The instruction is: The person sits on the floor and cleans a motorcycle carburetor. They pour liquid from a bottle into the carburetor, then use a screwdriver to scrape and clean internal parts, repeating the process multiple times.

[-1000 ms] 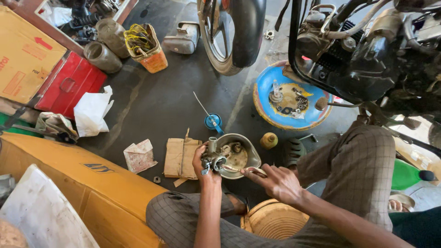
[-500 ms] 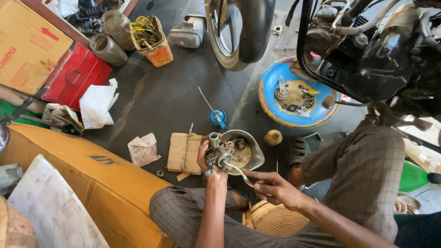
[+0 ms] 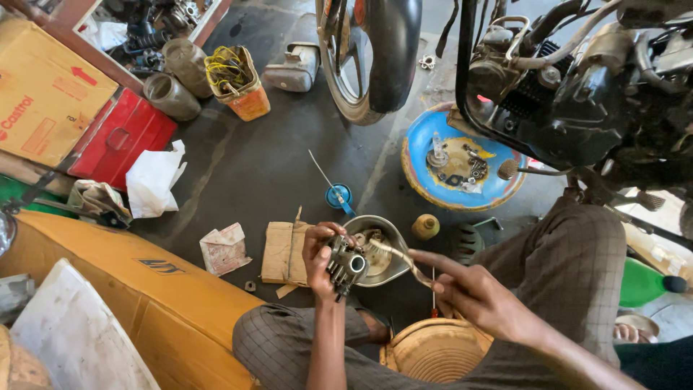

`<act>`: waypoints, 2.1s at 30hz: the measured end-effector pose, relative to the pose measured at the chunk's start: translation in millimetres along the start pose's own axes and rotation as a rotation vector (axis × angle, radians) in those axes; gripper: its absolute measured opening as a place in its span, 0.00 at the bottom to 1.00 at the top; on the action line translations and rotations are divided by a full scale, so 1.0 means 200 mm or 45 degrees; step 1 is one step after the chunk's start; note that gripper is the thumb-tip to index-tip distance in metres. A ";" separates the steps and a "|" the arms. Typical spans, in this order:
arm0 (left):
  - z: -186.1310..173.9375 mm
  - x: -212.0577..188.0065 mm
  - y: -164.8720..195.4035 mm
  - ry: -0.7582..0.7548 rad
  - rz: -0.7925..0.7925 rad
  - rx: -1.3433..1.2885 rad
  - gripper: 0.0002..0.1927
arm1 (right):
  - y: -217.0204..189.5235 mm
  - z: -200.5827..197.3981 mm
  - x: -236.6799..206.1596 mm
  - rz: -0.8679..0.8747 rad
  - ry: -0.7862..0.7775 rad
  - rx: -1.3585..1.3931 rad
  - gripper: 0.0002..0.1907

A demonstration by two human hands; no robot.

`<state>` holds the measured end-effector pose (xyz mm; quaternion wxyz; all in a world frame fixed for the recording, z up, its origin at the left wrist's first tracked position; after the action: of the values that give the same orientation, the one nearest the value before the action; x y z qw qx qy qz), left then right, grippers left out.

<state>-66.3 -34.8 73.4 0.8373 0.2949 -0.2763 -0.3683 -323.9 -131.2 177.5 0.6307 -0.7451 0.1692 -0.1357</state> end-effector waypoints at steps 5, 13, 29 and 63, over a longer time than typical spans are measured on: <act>0.02 0.00 0.08 -0.141 0.128 0.712 0.16 | -0.12 0.06 0.04 -0.194 -0.096 -0.908 0.32; 0.11 -0.02 0.08 -0.320 -0.023 0.826 0.20 | 0.12 -0.04 0.03 0.231 -0.369 0.212 0.27; 0.11 0.01 -0.11 0.150 -0.913 0.018 0.39 | 0.20 -0.23 0.08 -0.495 -0.271 -0.282 0.15; -0.15 -0.04 -0.33 0.468 -0.103 -0.582 0.17 | 0.36 0.57 0.07 0.355 0.249 0.581 0.26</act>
<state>-79.7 -56.5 5.9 0.9027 0.1712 -0.0178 -0.3945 -269.7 -46.0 87.6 0.7753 -0.5369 0.2951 -0.1534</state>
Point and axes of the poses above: each hand's wrist, its own x-axis towards the middle knuckle, its own z-axis out of the palm, y = z × x, the point moved 1 cm from there along x, towards the middle knuckle, and after that the axes turned 6 degrees about -z, right-handed, at the moved point
